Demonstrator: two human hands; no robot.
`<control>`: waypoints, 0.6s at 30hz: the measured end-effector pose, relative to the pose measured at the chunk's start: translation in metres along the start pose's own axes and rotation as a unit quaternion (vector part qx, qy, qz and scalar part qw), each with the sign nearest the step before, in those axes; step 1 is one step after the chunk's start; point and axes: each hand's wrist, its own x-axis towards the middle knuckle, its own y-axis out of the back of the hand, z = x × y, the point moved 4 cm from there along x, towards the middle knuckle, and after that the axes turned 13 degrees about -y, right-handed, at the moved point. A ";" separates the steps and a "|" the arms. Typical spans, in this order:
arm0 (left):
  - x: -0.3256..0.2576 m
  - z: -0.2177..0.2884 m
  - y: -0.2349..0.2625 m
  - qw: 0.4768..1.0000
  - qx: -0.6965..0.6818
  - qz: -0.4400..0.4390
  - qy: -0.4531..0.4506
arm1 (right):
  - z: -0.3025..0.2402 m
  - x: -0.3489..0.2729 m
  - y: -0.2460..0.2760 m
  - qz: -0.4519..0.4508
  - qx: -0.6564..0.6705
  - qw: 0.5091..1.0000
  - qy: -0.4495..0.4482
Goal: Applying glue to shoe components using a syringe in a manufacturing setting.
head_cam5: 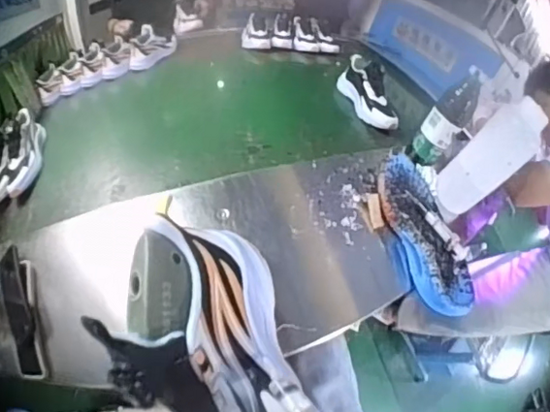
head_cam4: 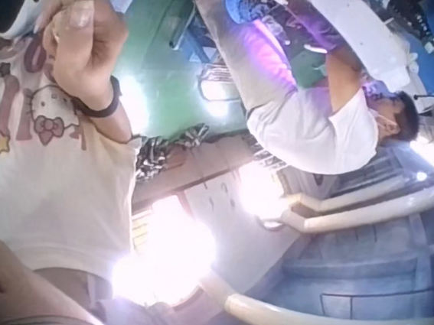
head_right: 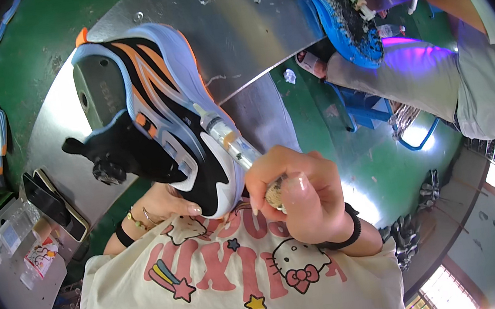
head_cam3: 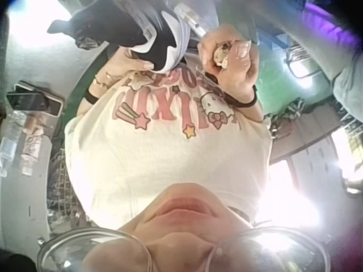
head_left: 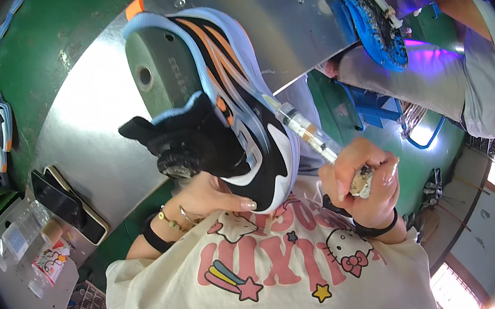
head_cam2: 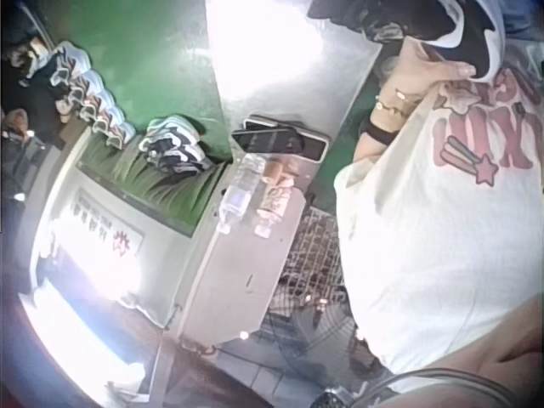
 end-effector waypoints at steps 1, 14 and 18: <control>-0.003 -0.003 0.002 1.000 -0.016 -0.001 -0.003 | 0.002 -0.007 0.002 0.005 -0.009 1.000 0.000; 0.005 -0.013 -0.004 0.988 -0.131 -0.079 0.021 | 0.014 -0.062 0.013 0.025 0.006 0.998 0.054; 0.035 -0.013 -0.029 0.973 -0.200 -0.104 -0.047 | -0.001 -0.070 0.011 0.034 -0.037 0.984 0.172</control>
